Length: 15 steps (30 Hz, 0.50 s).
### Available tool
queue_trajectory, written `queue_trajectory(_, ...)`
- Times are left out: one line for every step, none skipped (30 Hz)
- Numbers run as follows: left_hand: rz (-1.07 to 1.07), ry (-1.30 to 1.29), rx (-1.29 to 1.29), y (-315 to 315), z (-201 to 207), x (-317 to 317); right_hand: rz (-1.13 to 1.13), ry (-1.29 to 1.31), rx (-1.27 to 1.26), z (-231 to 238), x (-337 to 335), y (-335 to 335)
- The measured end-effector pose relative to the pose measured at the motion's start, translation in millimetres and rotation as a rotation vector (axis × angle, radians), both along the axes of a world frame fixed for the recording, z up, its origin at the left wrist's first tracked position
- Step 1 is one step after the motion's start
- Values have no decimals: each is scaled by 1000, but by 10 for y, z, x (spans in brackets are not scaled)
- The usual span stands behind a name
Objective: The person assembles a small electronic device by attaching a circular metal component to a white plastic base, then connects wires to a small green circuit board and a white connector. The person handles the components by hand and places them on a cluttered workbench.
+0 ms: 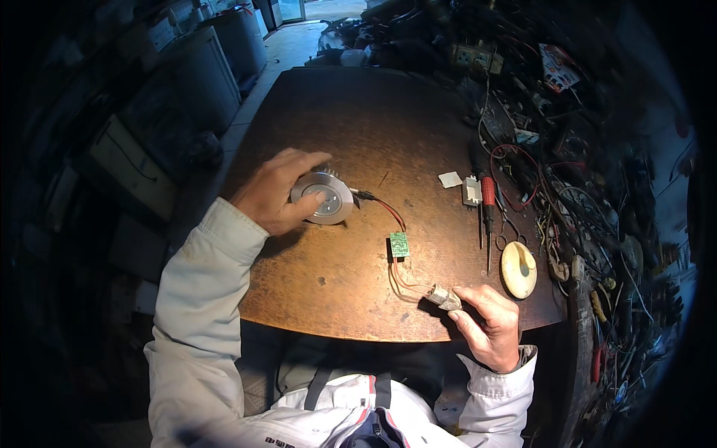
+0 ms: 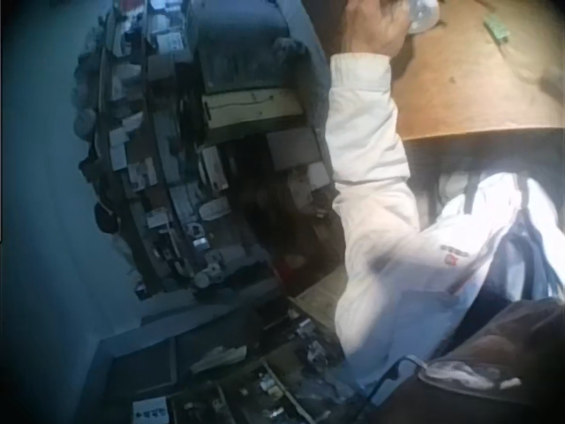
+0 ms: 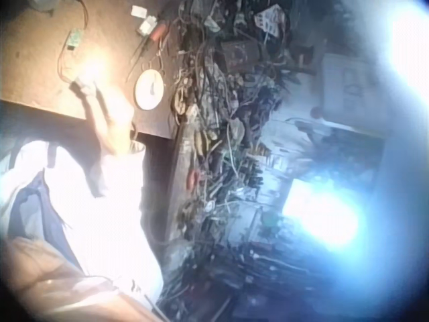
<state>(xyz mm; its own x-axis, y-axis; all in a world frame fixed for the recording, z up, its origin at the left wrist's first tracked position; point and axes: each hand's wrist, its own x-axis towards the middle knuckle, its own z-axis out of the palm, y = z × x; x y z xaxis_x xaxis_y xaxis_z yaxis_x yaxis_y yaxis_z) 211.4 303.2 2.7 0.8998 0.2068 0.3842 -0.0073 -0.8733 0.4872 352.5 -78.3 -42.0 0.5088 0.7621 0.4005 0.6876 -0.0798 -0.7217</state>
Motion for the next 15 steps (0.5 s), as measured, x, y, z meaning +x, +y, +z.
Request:
queue_trajectory(6, -128, 125, -5, 24, -8, 9, -4, 9, -11, 8, 0)
queue_trajectory(12, -257, 249, 0, 48, -12, 18, -8, 18, -21, 18, 5)
queue_trajectory(17, -385, 368, -18, 67, -10, 26, -10, 24, -20, 21, 9)
queue_trajectory(5, -435, 371, -155, 171, -41, 28, -9, 10, -4, 25, 5)
queue_trajectory(-6, -458, 328, -341, 201, -65, 25, -2, 14, -1, 31, 8)
queue_trajectory(-90, -453, 238, -531, 142, -87, 25, 2, 17, -5, 28, 21)
queue_trajectory(-160, -444, 154, -748, 78, -130, 39, 7, 26, -6, 22, 24)
queue_trajectory(-158, -413, 54, -1000, -49, -144, 48, 23, -14, 5, 23, 9)
queue_trajectory(-154, -381, -44, -1246, -161, -150, 65, 26, 6, 5, 30, 9)
queue_trajectory(-120, -232, -162, -1443, -201, -180, 74, 29, 23, -8, 34, 13)
queue_trajectory(-84, -80, -279, -1588, -225, -203, 84, 33, 40, -21, 37, 13)
queue_trajectory(-94, -47, -336, -1677, -269, -188, 79, 37, 20, -29, 39, -5)
queue_trajectory(-102, -15, -391, -1736, -300, -169, 76, 29, 19, -30, 39, -13)
queue_trajectory(-82, 22, -358, -1773, -290, -158, 74, 21, 19, -26, 38, -15)
queue_trajectory(-76, 12, -355, -1781, -310, -143, 79, 12, 22, -12, 39, -5)
